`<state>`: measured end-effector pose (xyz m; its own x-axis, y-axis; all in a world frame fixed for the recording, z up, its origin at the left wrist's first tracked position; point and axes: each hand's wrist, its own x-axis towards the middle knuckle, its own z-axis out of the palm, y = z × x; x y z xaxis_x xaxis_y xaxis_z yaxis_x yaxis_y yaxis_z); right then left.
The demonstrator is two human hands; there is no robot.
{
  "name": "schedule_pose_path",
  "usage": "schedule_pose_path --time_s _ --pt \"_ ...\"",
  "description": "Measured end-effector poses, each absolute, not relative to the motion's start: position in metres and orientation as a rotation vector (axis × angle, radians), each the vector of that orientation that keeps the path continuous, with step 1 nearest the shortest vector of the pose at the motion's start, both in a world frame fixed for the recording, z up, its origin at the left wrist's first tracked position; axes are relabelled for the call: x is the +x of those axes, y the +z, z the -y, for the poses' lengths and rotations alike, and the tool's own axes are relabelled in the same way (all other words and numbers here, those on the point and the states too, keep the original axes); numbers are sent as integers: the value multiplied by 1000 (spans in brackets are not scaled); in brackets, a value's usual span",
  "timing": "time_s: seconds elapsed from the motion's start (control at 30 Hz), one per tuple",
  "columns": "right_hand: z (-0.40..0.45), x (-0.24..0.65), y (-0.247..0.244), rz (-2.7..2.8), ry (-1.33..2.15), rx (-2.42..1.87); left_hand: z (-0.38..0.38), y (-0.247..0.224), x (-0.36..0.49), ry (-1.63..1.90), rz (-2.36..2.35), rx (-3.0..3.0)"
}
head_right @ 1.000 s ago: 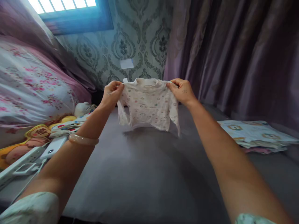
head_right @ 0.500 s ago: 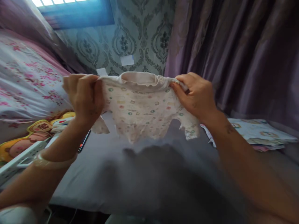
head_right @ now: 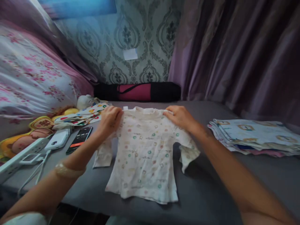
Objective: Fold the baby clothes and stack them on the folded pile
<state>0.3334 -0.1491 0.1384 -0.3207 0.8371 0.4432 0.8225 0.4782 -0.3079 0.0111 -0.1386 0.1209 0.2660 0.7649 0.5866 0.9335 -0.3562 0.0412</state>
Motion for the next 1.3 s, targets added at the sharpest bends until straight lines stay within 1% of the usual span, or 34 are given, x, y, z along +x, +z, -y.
schedule_pose_path --time_s 0.13,0.27,0.7,1.07,1.3 --pt "120 330 78 2300 -114 -1512 101 57 14 -534 1648 -2305" --pt "104 329 52 2353 -181 -1660 80 29 16 -489 1660 -2340" --pt "49 337 26 2405 -110 -1758 20 10 24 -454 1692 -2393" --pt "14 342 23 2398 -77 -1831 -27 4 35 -388 1701 -2419" --pt "-1 341 17 2392 -35 -1883 -40 0 37 -324 1767 -2436"
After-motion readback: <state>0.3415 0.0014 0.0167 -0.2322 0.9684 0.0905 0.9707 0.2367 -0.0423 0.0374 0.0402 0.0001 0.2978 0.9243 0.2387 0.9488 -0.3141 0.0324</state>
